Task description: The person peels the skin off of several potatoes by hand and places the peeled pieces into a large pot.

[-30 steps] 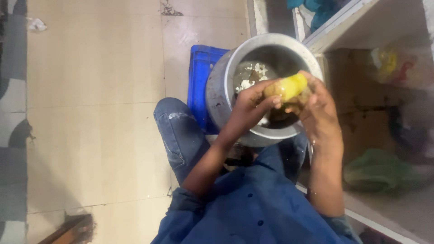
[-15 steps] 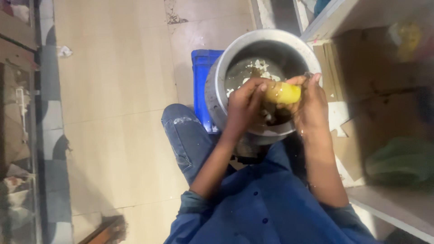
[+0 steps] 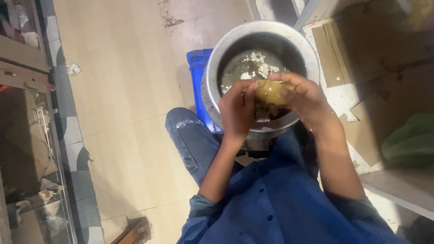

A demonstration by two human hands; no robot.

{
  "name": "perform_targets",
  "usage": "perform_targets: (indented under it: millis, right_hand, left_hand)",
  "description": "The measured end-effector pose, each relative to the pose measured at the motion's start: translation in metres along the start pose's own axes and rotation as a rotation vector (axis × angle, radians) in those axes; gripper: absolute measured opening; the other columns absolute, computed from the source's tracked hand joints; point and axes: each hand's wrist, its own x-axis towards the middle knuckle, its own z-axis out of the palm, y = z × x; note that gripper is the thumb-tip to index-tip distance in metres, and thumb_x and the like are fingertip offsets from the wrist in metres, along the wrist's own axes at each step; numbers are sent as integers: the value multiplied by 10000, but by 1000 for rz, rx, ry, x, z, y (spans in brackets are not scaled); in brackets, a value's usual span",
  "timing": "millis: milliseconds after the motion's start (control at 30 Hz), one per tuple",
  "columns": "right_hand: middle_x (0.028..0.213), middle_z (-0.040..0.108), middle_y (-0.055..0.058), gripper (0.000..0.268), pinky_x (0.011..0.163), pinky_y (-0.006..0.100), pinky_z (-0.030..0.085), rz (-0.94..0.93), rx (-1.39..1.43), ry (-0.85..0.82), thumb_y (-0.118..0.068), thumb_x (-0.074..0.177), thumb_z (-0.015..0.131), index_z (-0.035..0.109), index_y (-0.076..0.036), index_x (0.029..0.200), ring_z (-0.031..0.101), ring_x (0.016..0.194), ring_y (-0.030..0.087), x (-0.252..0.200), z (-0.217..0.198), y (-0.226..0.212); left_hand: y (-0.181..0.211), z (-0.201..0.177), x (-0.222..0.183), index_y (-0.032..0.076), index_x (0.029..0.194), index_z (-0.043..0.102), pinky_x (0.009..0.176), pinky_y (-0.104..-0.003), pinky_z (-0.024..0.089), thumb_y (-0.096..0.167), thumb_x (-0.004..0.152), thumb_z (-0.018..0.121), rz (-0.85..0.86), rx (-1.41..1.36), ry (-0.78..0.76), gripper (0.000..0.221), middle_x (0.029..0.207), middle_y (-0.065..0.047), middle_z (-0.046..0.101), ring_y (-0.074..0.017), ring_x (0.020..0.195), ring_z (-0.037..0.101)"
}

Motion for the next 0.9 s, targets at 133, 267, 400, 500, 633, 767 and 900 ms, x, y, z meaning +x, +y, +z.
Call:
perform_targets:
  millis: [133,267,400,500,633,767,900]
  right_hand:
    - [1190,701,89,412,929,275,538,-91,-251,32,-184,959,718,650,10,1316,655,1073,155,-2,5,2]
    - [1141,727,79,400,918,251,559,-105,-151,162,-262,966,709,670,-16,1279,681,1020,132,-4,19,2]
    - [1099,731,75,357,864,255,571,-106,-49,278,-222,971,696,670,-8,1255,686,947,127,2,27,8]
    - [1113,712,81,302,900,250,555,-189,-12,275,-177,1011,677,671,14,1245,669,983,121,3,32,15]
    - [1130,703,82,266,908,259,560,-210,141,288,-141,1017,658,654,15,1232,675,999,130,5,34,16]
    - [1150,697,91,237,918,270,569,-230,308,283,-111,1034,617,643,13,1234,683,1015,146,6,30,17]
    - [1173,691,120,212,900,288,588,-269,394,270,-120,1067,594,612,20,1225,685,997,171,7,25,13]
  left_hand:
    - [-6,4,-6,107,1080,663,877,-430,504,67,955,705,289,268,62,138,1015,-92,717,-321,959,681]
    - [-9,4,-13,102,1150,677,885,-449,480,28,780,693,358,384,46,378,1046,-104,672,-338,1015,642]
    - [-2,7,-13,110,1190,646,967,-433,493,31,895,710,352,365,101,312,1178,-65,687,-300,1129,662]
    - [5,8,-12,94,1179,639,990,-442,485,28,877,712,347,367,91,318,1209,-100,682,-325,1156,650]
    - [17,7,-16,70,1157,639,1000,-453,497,-6,822,703,345,323,67,350,1209,-140,683,-364,1148,647]
    - [23,5,-22,62,1154,639,970,-433,527,-6,903,745,290,225,53,281,1189,-125,683,-345,1106,671]
    - [18,2,-18,70,1101,664,974,-417,550,-11,916,726,295,277,48,211,1220,-88,713,-316,1116,701]
